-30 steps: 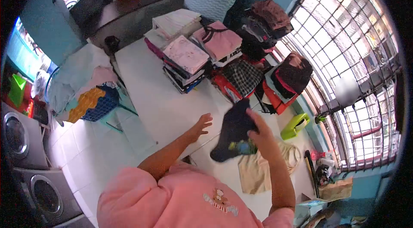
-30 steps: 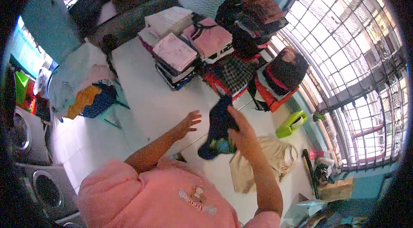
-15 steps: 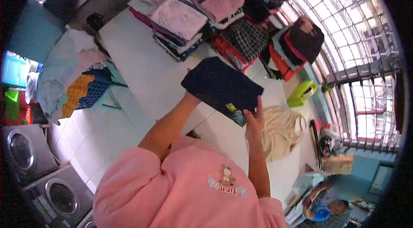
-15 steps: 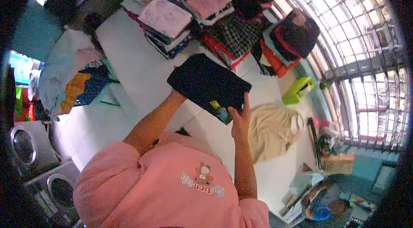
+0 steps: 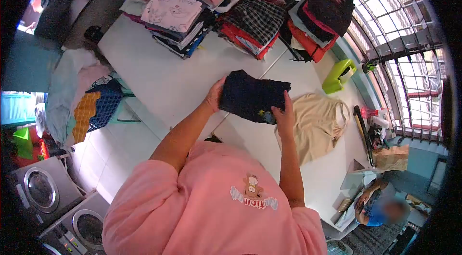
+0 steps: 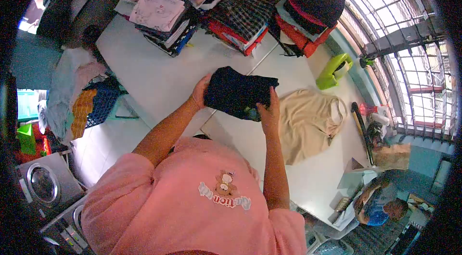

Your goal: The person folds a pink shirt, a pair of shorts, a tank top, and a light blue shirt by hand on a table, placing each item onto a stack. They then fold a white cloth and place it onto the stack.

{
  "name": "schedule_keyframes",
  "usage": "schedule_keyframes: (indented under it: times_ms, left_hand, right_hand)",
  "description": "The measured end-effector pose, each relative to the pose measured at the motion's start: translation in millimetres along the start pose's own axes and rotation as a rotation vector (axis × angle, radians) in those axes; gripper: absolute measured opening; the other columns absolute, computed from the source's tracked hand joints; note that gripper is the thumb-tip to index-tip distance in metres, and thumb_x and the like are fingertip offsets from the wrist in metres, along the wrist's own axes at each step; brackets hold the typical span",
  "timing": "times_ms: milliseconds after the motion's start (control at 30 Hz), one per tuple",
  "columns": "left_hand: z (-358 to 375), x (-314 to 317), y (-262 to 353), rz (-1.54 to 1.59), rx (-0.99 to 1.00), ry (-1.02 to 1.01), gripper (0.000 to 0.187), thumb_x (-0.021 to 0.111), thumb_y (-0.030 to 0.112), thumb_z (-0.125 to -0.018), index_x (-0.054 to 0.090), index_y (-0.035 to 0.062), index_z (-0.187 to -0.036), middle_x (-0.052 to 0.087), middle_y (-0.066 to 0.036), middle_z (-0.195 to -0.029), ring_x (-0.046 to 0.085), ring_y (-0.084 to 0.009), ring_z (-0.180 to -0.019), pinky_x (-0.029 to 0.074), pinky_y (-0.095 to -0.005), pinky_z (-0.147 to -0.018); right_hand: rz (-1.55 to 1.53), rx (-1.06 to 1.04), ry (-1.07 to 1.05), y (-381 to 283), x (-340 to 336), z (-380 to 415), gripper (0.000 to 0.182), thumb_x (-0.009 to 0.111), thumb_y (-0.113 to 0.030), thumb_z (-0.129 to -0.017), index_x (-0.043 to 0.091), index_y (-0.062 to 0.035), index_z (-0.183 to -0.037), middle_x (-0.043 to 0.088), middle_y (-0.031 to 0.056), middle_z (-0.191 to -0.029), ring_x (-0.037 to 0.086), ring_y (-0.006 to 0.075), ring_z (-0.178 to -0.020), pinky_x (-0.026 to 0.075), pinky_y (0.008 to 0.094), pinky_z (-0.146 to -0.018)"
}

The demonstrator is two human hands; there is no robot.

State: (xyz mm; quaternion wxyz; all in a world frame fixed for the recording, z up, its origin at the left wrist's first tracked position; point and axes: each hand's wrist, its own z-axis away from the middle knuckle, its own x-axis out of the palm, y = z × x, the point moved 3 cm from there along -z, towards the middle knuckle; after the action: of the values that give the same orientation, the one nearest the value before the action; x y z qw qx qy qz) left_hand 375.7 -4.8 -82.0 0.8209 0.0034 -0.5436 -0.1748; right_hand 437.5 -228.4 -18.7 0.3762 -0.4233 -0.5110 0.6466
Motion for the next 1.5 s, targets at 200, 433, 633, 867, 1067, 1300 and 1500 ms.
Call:
schedule_keyframes:
  times_ms: [200, 433, 633, 867, 1067, 1300, 1500]
  left_hand:
    - [-11, 37, -35, -0.001, 0.07, -0.067, 0.048, 0.038, 0.043, -0.085, 0.045, 0.0077, -0.117, 0.052, -0.011, -0.111, 0.052, -0.0269, -0.1, 0.039, -0.041, -0.089]
    - [0, 51, -6, -0.207, 0.166, 0.092, 0.035, 0.056, 0.026, -0.078, 0.049, 0.0058, -0.106, 0.057, -0.009, -0.095, 0.058, -0.022, -0.083, 0.05, -0.0361, -0.07]
    - [54, 107, 94, 0.001, 0.533, 0.164, 0.035, 0.054, 0.028, -0.079, 0.051, 0.0061, -0.105, 0.059, -0.009, -0.095, 0.059, -0.0241, -0.081, 0.05, -0.0387, -0.071]
    - [73, 138, 210, 0.15, 1.064, -0.01, 0.028, 0.049, 0.027, -0.081, 0.054, 0.0056, -0.099, 0.058, -0.01, -0.101, 0.055, -0.0266, -0.091, 0.043, -0.0415, -0.082]
    - [45, 97, 241, 0.19, 1.11, 0.173, 0.028, 0.047, 0.024, -0.081, 0.051, 0.005, -0.102, 0.055, -0.01, -0.099, 0.052, -0.028, -0.091, 0.042, -0.0422, -0.081]
    - [19, 60, 271, 0.118, 1.241, 0.365, 0.049, 0.055, 0.017, -0.075, 0.036, 0.0039, -0.119, 0.045, -0.011, -0.113, 0.047, -0.0258, -0.096, 0.04, -0.0397, -0.082]
    - [44, 90, 259, -0.676, 1.716, 1.333, 0.07, 0.058, 0.018, -0.071, 0.021, 0.0036, -0.129, 0.017, -0.023, -0.133, 0.021, -0.034, -0.122, 0.021, -0.0456, -0.098]
  right_hand:
    - [0.823, -0.108, -0.219, -56, 68, 0, 0.071, 0.055, -0.005, -0.068, 0.021, -0.0063, -0.13, 0.028, 0.0199, -0.13, 0.037, 0.0338, -0.112, 0.034, 0.0372, -0.092]
    - [-0.249, 0.002, -0.289, -50, 90, -9, 0.07, 0.049, 0.0, -0.072, 0.014, -0.0049, -0.133, 0.02, 0.0131, -0.136, 0.038, 0.0279, -0.115, 0.042, 0.0319, -0.085]
    - [-0.154, -0.223, -0.03, -99, 50, -13, 0.05, 0.036, 0.004, -0.075, 0.032, -0.0052, -0.125, 0.038, 0.0106, -0.124, 0.049, 0.0186, -0.095, 0.047, 0.027, -0.069]
    - [-0.255, 0.019, 0.018, -71, 37, -7, 0.024, 0.038, -0.004, -0.081, 0.048, -0.0067, -0.103, 0.055, 0.0067, -0.1, 0.052, 0.015, -0.083, 0.043, 0.0258, -0.062]
    - [-0.246, 0.105, -0.013, -44, 35, 12, 0.021, 0.041, -0.006, -0.08, 0.05, -0.0063, -0.099, 0.056, 0.0061, -0.095, 0.051, 0.0141, -0.081, 0.042, 0.0249, -0.062]
    - [-0.287, 0.133, 0.014, -35, 21, 14, 0.02, 0.042, -0.007, -0.079, 0.051, -0.0079, -0.097, 0.057, 0.0033, -0.09, 0.051, 0.0115, -0.078, 0.04, 0.0237, -0.061]
    - [-0.292, 0.146, 0.027, -28, 15, 16, 0.02, 0.042, -0.007, -0.079, 0.051, -0.0075, -0.097, 0.057, 0.0035, -0.089, 0.051, 0.011, -0.076, 0.04, 0.0236, -0.061]
